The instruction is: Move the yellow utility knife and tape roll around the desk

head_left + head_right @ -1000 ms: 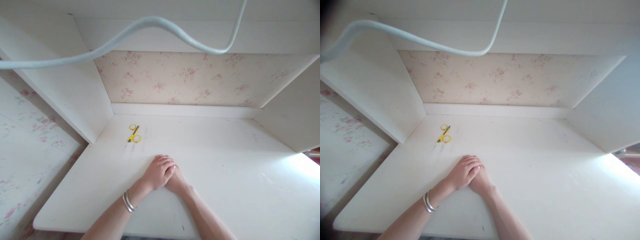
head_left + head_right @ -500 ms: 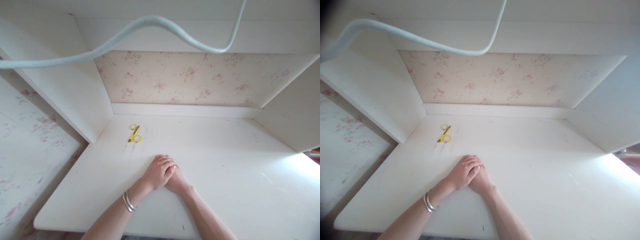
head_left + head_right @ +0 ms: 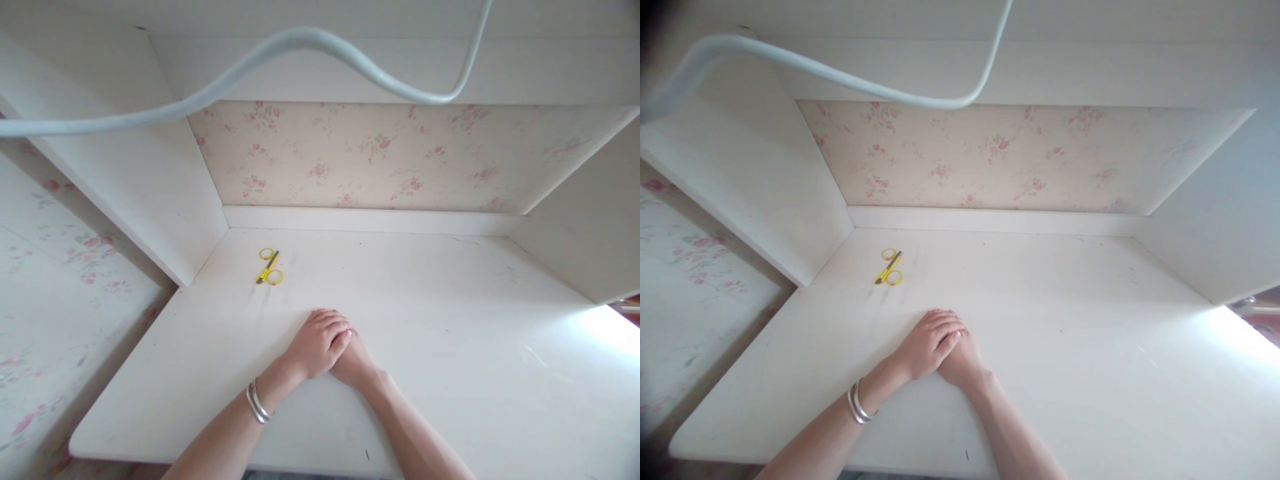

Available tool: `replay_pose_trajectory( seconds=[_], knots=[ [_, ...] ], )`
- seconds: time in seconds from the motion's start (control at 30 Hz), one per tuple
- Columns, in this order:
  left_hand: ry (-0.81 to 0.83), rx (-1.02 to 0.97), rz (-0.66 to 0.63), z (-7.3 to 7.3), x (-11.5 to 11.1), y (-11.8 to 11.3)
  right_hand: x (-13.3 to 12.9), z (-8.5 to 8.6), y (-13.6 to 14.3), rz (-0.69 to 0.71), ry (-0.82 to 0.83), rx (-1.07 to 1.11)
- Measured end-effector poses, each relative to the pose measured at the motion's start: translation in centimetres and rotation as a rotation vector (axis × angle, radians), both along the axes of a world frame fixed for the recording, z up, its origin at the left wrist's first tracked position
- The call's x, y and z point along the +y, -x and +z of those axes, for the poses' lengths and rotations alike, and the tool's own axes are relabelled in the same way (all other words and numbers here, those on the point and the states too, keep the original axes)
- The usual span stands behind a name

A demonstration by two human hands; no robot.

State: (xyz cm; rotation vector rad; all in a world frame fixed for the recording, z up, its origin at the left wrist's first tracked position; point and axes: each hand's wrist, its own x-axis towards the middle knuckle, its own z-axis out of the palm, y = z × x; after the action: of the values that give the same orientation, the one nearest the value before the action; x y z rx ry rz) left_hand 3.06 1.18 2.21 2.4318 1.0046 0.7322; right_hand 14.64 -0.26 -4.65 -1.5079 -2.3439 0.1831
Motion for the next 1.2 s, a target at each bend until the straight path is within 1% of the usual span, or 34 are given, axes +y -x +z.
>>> replay_pose_trajectory(
  seconds=[0.1,0.23,0.47,0.6,0.83,1.1,1.2],
  knots=[
    [-0.003,-0.001,0.003,0.00,0.00,-0.02,0.00,0.01,-0.09,0.016,-0.016,-0.025],
    [-0.009,-0.004,0.004,0.00,0.02,-0.03,-0.12,0.25,-0.08,-0.003,-0.033,-0.019],
    [-0.017,-0.002,0.005,0.02,0.02,0.03,-0.05,0.08,0.00,-0.003,-0.026,-0.030],
    [-0.013,-0.002,0.007,0.04,0.00,0.01,0.01,0.08,-0.06,0.026,-0.017,-0.027],
    [-0.012,0.002,0.002,0.06,0.01,-0.05,-0.16,0.39,-0.03,0.000,-0.007,-0.043],
    [0.000,-0.017,-0.001,-0.05,-0.04,0.00,-0.03,-0.04,0.00,-0.012,-0.002,-0.034],
    [0.005,-0.010,0.004,-0.01,-0.06,0.00,0.04,-0.05,-0.05,0.011,0.007,-0.040]
  ],
)
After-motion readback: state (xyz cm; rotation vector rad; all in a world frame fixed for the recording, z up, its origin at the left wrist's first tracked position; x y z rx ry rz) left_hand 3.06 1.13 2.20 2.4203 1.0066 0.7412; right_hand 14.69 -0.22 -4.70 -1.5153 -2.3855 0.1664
